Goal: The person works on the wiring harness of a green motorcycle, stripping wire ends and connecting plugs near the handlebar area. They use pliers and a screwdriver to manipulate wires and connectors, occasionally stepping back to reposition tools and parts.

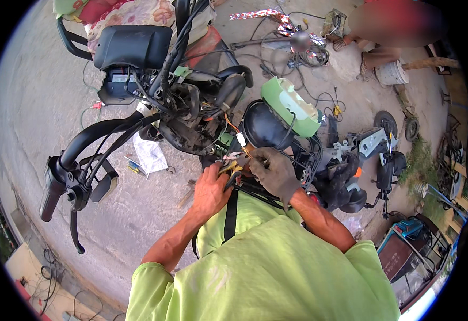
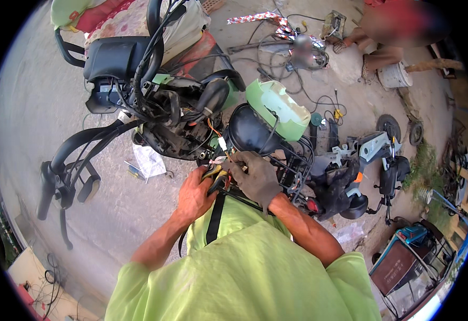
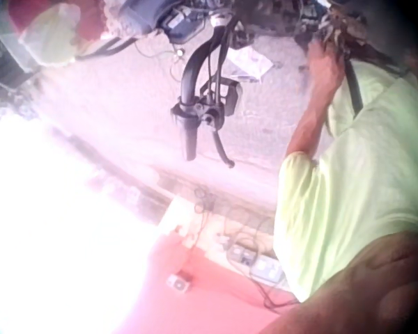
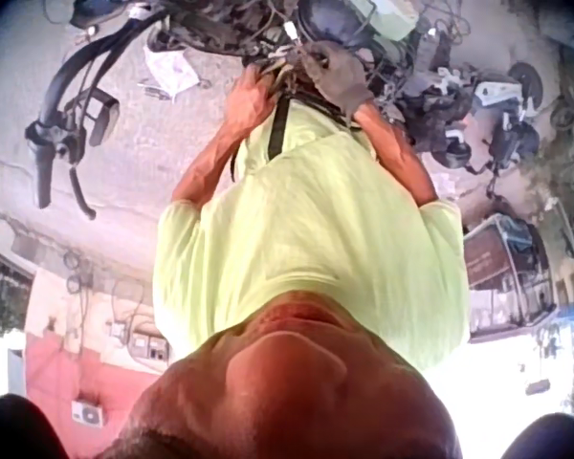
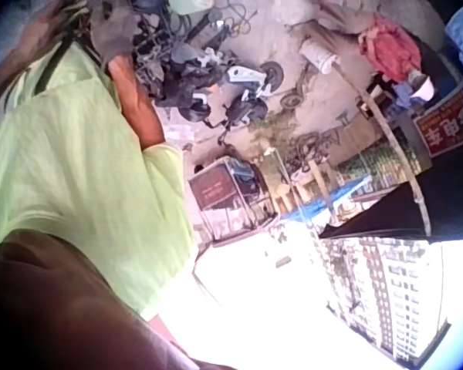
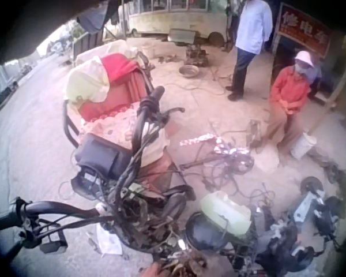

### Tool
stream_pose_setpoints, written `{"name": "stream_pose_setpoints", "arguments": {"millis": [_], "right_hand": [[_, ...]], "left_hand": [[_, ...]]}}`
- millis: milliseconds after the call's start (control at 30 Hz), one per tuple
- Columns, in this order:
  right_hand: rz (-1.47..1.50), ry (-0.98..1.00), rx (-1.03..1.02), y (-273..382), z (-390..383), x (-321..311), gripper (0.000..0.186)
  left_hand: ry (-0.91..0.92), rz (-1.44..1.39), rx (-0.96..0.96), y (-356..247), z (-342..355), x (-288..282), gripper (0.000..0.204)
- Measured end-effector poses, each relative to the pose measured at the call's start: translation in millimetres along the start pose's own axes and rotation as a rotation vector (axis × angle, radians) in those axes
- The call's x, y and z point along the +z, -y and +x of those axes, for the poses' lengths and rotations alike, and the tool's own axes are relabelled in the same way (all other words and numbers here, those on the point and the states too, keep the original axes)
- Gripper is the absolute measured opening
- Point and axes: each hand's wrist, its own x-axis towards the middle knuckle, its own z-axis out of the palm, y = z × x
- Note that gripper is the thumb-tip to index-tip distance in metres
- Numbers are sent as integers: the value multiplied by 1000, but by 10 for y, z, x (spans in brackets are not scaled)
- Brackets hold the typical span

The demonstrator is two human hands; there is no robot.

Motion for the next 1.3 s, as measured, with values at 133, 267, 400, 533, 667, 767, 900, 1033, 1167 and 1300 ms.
{"name": "stream_pose_setpoints", "arguments": {"millis": [133,267,400,533,667,767,900,1033,1167,1300], "right_hand": [[-34,-24,-57,-18,-5,22,27],[-42,-14,-101,-44,7,54,25],[-70,-46,-148,-104,4,72,24],[-87,-3,-103,-69,9,80,25],[-54,8,-110,-33,-42,139,28],[-95,13,-114,-31,-78,222,32],[-208,7,-164,-11,-113,264,38],[-227,42,-140,-16,-97,309,42],[-317,70,-138,151,-15,210,43],[-288,58,-215,174,169,78,43]], "left_hand": [[73,42,-8,29,-36,-5,36],[62,24,-19,14,-51,5,35],[-49,-45,-4,37,32,-57,32],[-112,-648,-429,18,331,-110,29],[-45,-1085,-637,-88,806,-211,29],[-57,-1041,-604,-28,923,-81,28],[-45,-1236,-621,139,888,59,27],[-32,-1338,-590,275,821,119,27],[-34,-1393,-509,325,809,97,28],[-24,-1441,-455,352,839,95,29]]}}
